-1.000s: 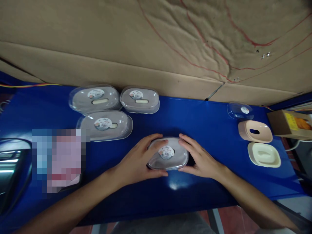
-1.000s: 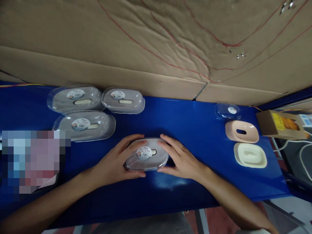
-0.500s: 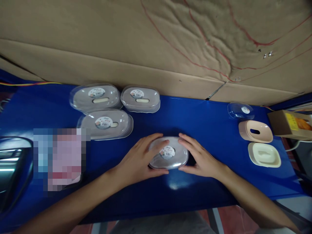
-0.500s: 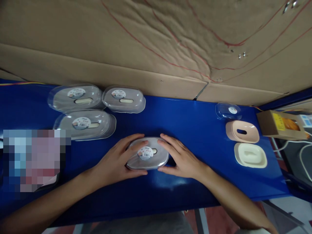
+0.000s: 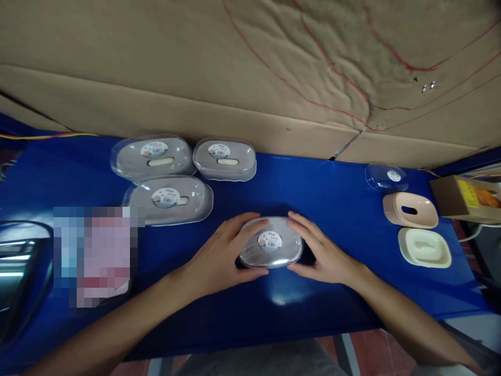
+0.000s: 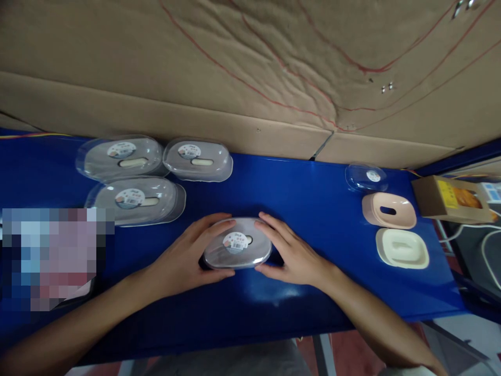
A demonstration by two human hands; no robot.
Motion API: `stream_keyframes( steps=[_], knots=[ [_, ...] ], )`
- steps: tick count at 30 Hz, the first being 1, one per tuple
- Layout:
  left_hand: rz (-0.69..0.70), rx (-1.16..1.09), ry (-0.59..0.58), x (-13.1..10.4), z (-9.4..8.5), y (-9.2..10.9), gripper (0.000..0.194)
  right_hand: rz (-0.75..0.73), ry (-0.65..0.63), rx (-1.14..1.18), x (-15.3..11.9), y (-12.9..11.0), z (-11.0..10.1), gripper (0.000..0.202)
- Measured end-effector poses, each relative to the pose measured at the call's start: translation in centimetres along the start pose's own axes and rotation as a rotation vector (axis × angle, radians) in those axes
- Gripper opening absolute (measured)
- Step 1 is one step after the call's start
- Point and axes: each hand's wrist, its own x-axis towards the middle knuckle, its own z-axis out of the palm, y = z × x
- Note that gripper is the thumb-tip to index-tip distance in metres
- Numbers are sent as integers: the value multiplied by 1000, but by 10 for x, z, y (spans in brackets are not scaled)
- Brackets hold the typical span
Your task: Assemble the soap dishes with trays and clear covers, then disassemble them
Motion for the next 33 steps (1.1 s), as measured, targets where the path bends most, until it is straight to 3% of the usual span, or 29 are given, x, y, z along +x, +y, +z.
stream_keyframes(
  steps=[6,13,20,24,27,33],
  knots=[
    [-3,65,26,4,-7,3,97,15,32,-24,-2,2,3,99],
    [-34,410,247,11,-18,4,72,14,55,-91,-3,2,5,89],
    [69,647,394,9,-19,7,56,0,62,-111,-2,1,5,85],
    [191,647,283,6,-12,10,49,8,62,-119,-2,1,6,84],
    [178,666,186,7,-8,13,43,15,60,-126,-1,2,6,82],
    [114,682,187,7,-9,19,41,15,54,-142,-1,1,6,79]
  ],
)
